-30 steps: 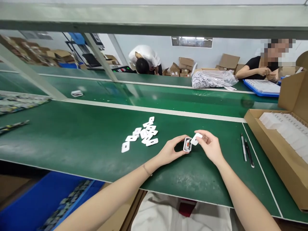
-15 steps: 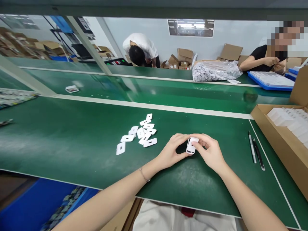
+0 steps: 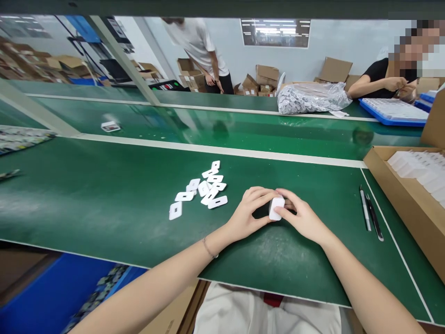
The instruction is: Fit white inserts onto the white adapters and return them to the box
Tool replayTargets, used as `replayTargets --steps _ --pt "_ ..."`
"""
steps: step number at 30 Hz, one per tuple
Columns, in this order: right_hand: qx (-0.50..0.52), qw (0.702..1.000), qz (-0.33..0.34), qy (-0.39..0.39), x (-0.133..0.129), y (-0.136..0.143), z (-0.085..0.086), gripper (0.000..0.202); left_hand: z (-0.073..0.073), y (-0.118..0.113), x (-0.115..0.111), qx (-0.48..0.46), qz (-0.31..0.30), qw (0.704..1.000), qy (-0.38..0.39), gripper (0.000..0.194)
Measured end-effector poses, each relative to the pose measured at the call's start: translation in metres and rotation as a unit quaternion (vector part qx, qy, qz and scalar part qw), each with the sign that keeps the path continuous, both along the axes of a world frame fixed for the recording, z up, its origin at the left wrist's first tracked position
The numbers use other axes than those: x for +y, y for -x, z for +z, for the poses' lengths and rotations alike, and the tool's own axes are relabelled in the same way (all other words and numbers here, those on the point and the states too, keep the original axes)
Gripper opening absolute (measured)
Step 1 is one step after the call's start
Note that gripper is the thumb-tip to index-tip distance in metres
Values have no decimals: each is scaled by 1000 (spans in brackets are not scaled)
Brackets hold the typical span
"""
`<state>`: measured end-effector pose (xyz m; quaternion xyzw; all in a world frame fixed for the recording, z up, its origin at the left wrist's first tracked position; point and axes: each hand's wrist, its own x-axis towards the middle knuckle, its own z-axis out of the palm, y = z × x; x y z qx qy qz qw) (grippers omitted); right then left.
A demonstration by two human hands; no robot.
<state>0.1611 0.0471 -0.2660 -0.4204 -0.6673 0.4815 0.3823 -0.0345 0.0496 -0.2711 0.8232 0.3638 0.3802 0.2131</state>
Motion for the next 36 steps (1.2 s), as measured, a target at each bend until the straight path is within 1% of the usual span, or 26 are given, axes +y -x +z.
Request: replayTargets --steps 2,3,4,5,7,8,9,10,12,14,17,22,25,27,32,36 --pt "36 999 22 14 1 -1 2 42 -1 -1 -1 -36 6 999 7 40" --pt "59 998 16 5 2 0 3 39 -1 -2 -1 -69 6 997 27 43" --pt "82 997 1 -9 2 1 3 38 -2 -2 -1 -109 -1 992 65 49" --pt "100 995 -15 -22 2 2 4 38 -2 -4 -1 -153 -13 981 115 56" --pt "124 990 -43 -43 1 6 3 39 -2 -6 -1 -230 -44 947 221 64" --pt "130 989 -49 -52 0 7 2 41 -1 -7 -1 -259 -55 929 258 62" --pt "133 988 -48 -61 0 9 1 42 0 -8 -1 -281 -58 917 278 58" --pt "133 988 -44 -69 -1 10 0 42 1 -9 -1 -294 -55 912 282 53" --pt "123 989 -29 -81 -2 9 0 42 3 -9 -1 -304 -39 915 264 49" --pt "98 992 -12 -84 -2 6 2 42 5 -8 -2 -290 -31 924 249 48" --pt "76 993 7 -86 -2 1 4 39 5 -6 -3 -256 -41 935 242 49" --pt "69 992 -10 -103 -3 2 5 35 3 -6 -2 -239 -52 942 230 48" --pt "68 992 -21 -101 -4 7 5 36 1 -7 -1 -228 -48 949 211 54" --pt "77 992 -23 -95 -4 9 5 36 0 -6 0 -231 -46 949 209 56" --pt "87 992 -3 -96 -6 7 5 30 1 -3 1 -232 -50 947 216 52" --pt "41 995 13 -92 -8 6 6 26 4 -2 0 -217 -59 951 214 49"
